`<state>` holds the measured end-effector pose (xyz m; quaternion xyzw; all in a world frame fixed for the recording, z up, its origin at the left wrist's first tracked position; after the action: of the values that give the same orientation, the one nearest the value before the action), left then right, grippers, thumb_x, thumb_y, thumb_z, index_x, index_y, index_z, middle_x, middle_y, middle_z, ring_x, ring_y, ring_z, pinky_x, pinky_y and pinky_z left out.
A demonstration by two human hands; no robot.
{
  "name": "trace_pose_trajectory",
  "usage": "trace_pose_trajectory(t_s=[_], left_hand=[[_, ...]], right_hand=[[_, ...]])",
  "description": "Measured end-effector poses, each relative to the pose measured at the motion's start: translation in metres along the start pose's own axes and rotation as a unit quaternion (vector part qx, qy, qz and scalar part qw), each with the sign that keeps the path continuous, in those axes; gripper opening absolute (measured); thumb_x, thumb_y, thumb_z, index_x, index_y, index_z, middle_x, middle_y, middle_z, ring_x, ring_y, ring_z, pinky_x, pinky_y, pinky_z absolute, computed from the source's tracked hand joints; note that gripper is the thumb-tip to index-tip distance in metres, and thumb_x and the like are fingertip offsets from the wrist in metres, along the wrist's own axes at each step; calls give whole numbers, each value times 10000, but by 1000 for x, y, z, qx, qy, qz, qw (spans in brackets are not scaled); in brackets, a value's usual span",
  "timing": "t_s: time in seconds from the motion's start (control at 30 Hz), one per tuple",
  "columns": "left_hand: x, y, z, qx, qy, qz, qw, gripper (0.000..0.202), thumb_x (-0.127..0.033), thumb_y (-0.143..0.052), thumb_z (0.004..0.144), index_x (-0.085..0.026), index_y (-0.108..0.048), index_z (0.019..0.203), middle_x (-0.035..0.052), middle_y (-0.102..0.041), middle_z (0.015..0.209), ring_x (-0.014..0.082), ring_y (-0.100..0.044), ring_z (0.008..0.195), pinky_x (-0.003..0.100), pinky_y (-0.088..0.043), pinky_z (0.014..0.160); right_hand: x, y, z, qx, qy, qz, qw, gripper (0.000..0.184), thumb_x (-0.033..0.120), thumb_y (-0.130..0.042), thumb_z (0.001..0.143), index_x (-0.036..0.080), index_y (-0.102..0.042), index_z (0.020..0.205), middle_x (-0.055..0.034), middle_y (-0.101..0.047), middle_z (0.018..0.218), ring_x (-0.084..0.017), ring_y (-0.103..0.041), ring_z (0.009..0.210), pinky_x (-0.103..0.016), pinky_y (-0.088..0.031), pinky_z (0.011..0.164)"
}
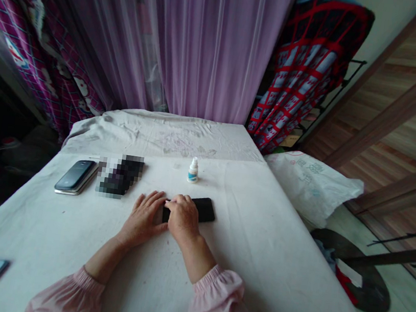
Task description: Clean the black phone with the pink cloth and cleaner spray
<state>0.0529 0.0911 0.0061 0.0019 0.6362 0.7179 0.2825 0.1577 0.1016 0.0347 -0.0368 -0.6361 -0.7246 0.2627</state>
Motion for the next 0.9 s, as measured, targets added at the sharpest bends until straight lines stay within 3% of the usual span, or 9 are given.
trace_pose_trajectory(t_s=[0.23, 0.5, 0.73, 0.9], left_hand=[[0, 0, 1, 8, 10, -1, 1000, 611, -453, -695, 765, -188, -503, 1281, 149, -474, 1438, 333, -363, 1371, 589, -208, 1126], [-1, 0, 1, 9, 1, -8, 1000, 626, -480, -687, 772, -183, -492, 1287, 169, -458, 1445, 331, -339, 1383, 594, -193, 1121], [0, -1, 1, 20, -9, -3, 1000, 664, -522, -665, 780, -183, -474, 1318, 170, -451, 1449, 345, -337, 1381, 613, -191, 1117], [1, -2, 1, 33, -11, 0, 999, 727, -489, -720, 743, -177, -461, 1346, 162, -445, 1457, 348, -328, 1386, 610, -191, 1121]], right_hand=[[6, -1, 4, 0, 2, -9, 1000, 327, 170, -448, 939, 264, -737, 1059, -66, -674, 1023, -198, -524, 949, -294, -418, 852], [8, 3, -25, 35, 58, 46, 997, 332, 99, -513, 879, 292, -750, 1009, -27, -682, 969, -171, -541, 915, -268, -437, 815], [-3, 2, -7, -2, 29, 55, 998, 347, 71, -505, 869, 273, -754, 1004, -45, -690, 998, -179, -554, 964, -275, -444, 875], [-2, 2, -18, -2, 49, 84, 995, 342, 67, -499, 874, 266, -759, 975, -41, -691, 967, -168, -561, 946, -263, -452, 850]])
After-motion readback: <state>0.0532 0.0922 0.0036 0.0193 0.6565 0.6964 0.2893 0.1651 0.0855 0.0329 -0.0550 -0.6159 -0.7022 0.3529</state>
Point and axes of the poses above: each hand's wrist, its own z-axis towards the middle knuckle, its own y-axis out of the back of the hand, x = y × z, the point moved 8 cm from there along z, towards the middle knuckle
